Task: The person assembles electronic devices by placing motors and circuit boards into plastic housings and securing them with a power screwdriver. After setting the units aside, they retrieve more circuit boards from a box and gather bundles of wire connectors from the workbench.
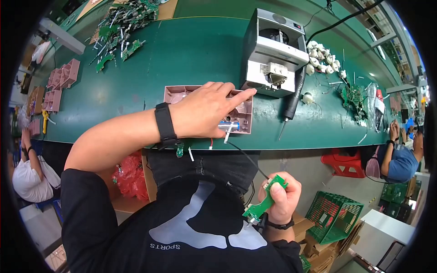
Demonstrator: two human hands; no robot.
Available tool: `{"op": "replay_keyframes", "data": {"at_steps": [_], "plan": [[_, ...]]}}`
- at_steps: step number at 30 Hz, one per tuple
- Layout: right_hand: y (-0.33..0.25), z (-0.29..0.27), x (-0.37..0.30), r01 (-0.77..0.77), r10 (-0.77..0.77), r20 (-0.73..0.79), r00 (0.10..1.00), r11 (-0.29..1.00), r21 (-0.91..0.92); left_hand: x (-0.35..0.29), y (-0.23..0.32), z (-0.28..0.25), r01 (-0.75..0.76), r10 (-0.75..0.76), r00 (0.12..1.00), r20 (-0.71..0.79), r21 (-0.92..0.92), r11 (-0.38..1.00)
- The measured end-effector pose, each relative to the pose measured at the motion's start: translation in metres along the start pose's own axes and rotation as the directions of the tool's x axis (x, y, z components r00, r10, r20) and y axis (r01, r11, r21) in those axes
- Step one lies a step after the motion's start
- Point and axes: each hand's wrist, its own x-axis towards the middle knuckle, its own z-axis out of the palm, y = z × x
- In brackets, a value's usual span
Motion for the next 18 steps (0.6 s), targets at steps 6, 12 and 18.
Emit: {"op": "replay_keyframes", "data": {"at_steps": [6,12,18], "plan": [[0.001,0.001,0.005,0.028,-0.030,0.065,0.997,0.999,0.038,-0.007,0.008,-0.003,-0.093,0.107,0.973,-0.206,0.079,0.993],[0.004,0.002,0.008,0.032,-0.035,0.057,0.998,0.999,0.043,-0.014,0.016,-0.009,-0.109,0.126,0.962,-0.243,0.081,0.991],[0.005,0.005,0.011,0.016,-0.015,-0.007,1.000,0.996,0.090,-0.020,0.018,-0.017,-0.143,0.165,0.949,-0.269,0.099,0.985]]}}
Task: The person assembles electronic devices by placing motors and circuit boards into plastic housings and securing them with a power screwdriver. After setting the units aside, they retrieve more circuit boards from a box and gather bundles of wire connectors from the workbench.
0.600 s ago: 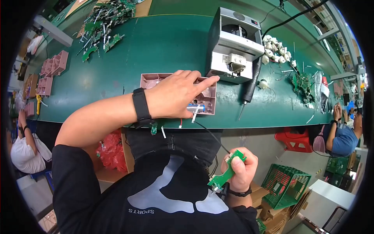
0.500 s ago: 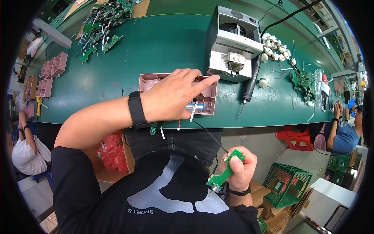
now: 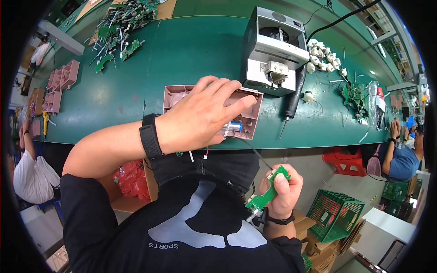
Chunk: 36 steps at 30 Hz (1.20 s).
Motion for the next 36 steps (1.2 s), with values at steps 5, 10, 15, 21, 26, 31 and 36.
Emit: {"op": "replay_keyframes", "data": {"at_steps": [5,10,15,21,26,31,36], "plan": [[-0.002,0.007,0.003,0.017,-0.002,-0.133,0.991,0.994,0.112,-0.001,0.001,-0.001,0.002,-0.002,1.000,-0.013,-0.025,1.000],[0.004,-0.001,0.006,0.118,-0.070,-0.184,0.980,0.957,0.266,-0.002,0.003,-0.003,-0.001,0.000,1.000,-0.023,-0.040,0.999],[0.000,0.002,0.005,0.146,-0.119,-0.204,0.972,0.982,0.122,-0.002,0.003,-0.003,0.026,-0.028,0.999,-0.028,-0.075,0.997],[-0.006,0.019,0.000,0.110,-0.155,-0.103,0.983,0.930,-0.351,-0.001,0.002,-0.003,0.049,-0.059,0.995,-0.079,-0.127,0.991],[-0.004,0.030,0.006,0.117,-0.156,-0.051,0.987,0.888,-0.444,0.001,0.006,-0.012,0.013,-0.022,0.996,-0.089,-0.108,0.994],[0.006,0.035,0.016,0.250,-0.253,0.073,0.965,0.795,-0.552,0.000,0.010,-0.015,-0.022,0.010,0.995,-0.097,-0.125,0.992],[0.006,0.041,0.020,0.313,-0.305,0.114,0.945,0.753,-0.579,-0.002,0.014,-0.018,-0.070,0.056,0.994,-0.097,-0.139,0.988]]}}
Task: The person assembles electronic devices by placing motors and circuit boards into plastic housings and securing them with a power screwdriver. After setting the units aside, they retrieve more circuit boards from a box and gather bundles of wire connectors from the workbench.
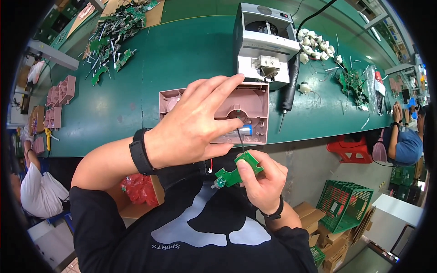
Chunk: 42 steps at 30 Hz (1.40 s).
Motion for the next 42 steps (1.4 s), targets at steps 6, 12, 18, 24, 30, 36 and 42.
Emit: {"op": "replay_keyframes", "data": {"at_steps": [6,12,18,24,30,36,42], "plan": [[-0.002,0.003,0.002,0.120,-0.124,-0.028,0.992,0.987,-0.109,0.001,0.006,-0.001,0.020,-0.020,1.000,-0.021,0.012,1.000],[-0.005,0.004,0.002,0.114,-0.119,-0.031,0.992,0.986,-0.118,0.000,0.004,-0.002,-0.012,0.012,1.000,-0.016,0.005,1.000],[-0.003,0.004,0.001,0.131,-0.136,-0.034,0.990,0.984,-0.117,0.001,0.006,-0.005,-0.067,0.067,0.998,-0.016,0.025,0.997],[0.045,-0.019,-0.011,0.302,-0.303,0.041,0.952,0.953,0.011,0.000,0.014,-0.019,-0.115,0.117,0.993,-0.015,0.079,0.990],[0.052,-0.003,0.035,0.240,-0.265,-0.188,0.946,0.960,-0.144,-0.005,0.030,-0.018,-0.110,0.110,0.994,0.025,0.007,0.994],[0.088,0.004,0.015,0.113,-0.158,0.172,0.972,0.962,0.248,-0.004,0.010,0.008,0.003,0.000,0.999,0.039,-0.069,0.998],[0.079,0.001,0.011,-0.425,0.389,0.208,0.897,0.890,0.166,0.000,-0.012,0.038,0.083,-0.077,0.991,0.107,-0.046,0.996]]}}
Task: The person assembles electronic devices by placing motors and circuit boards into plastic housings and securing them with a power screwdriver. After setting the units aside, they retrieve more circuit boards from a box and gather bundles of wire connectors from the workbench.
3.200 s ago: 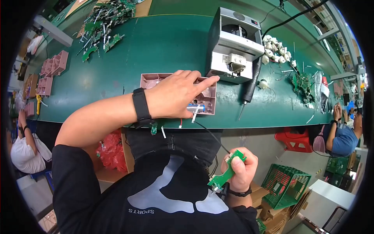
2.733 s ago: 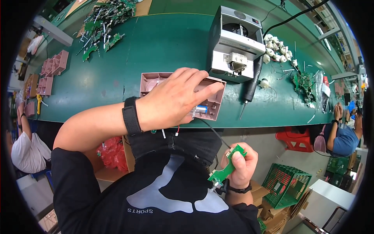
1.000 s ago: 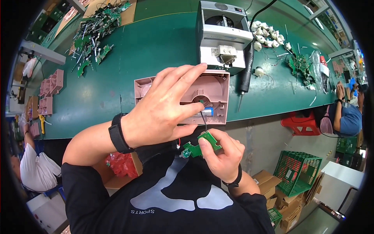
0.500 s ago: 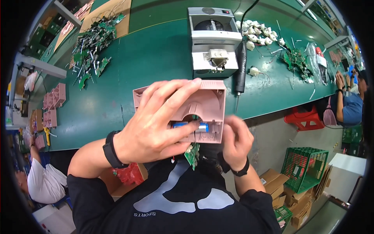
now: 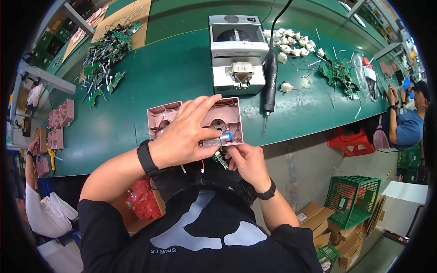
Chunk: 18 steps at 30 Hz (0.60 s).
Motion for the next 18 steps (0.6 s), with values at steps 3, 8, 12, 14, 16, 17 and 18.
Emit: {"op": "replay_keyframes", "data": {"at_steps": [3,8,12,14,16,17,18], "plan": [[-0.002,0.002,0.003,0.083,-0.094,-0.069,0.993,0.984,-0.158,0.008,-0.006,0.006,-0.032,0.031,0.999,0.011,0.045,0.998],[0.008,0.004,0.012,0.209,-0.255,-0.096,0.962,0.916,-0.341,0.009,-0.014,0.014,0.015,-0.016,1.000,0.027,0.034,0.999],[0.006,-0.009,0.015,0.319,-0.344,-0.002,0.939,0.874,-0.367,0.005,-0.021,0.012,0.038,-0.039,0.999,0.017,0.063,0.997],[-0.005,-0.024,0.016,0.364,-0.379,0.037,0.925,0.853,-0.373,0.003,-0.023,0.014,0.061,-0.065,0.996,0.055,0.077,0.995],[-0.030,-0.059,0.020,0.132,-0.170,-0.129,0.977,0.955,-0.265,-0.001,-0.024,0.012,0.079,-0.083,0.995,0.050,0.091,0.993],[-0.036,-0.079,0.033,0.169,-0.285,-0.254,0.924,0.902,-0.397,-0.002,-0.023,0.011,0.102,-0.109,0.992,0.063,0.113,0.988],[-0.039,-0.100,0.051,0.179,-0.404,-0.354,0.844,0.833,-0.523,-0.004,-0.022,0.010,0.126,-0.137,0.987,0.078,0.134,0.983]]}}
